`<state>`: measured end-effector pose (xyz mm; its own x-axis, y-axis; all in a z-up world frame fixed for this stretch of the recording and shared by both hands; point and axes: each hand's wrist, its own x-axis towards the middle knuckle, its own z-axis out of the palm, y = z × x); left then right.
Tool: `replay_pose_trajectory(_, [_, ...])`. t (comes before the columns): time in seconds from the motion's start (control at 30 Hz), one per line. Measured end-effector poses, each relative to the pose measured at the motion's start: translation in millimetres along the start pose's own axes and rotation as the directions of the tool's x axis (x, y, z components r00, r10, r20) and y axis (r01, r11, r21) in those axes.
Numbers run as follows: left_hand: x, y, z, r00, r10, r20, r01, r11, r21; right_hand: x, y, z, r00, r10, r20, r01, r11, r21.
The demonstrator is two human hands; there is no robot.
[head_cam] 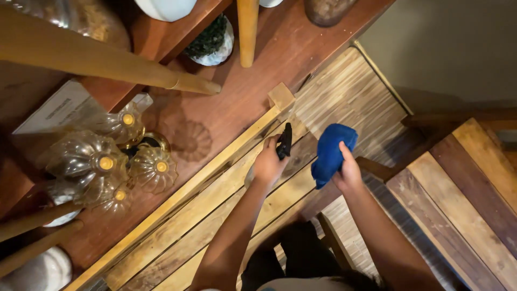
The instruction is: Clean and wipe a wooden bench using a spray bottle and a blue cloth.
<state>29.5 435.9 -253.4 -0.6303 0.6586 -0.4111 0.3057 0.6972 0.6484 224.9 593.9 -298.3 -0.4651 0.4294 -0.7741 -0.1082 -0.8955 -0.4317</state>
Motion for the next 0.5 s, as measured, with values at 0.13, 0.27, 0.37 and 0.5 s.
replay_pose_trajectory(0.13, [-8,-26,14,0.998,0.054,-0.016,-0.054,0.998,0.015,27,17,10,1.000,-0.009,-0.007,0.009,1.000,-0.006])
replay_pose_trajectory(0.27, [-27,-60,20,0.987,0.156,-0.028,-0.158,0.984,-0.087,53,34,48,0.996,-0.082,0.038,0.081,0.997,0.014])
replay_pose_trajectory(0.37, [-43,-77,14,0.991,0.135,-0.018,-0.136,0.985,-0.105,63,48,90,0.958,-0.281,0.050,0.278,0.958,0.064])
replay_pose_trajectory(0.5, [-58,-115,15,0.916,0.338,-0.215,-0.361,0.929,-0.079,120,96,83,0.765,-0.642,0.060,0.644,0.764,-0.032])
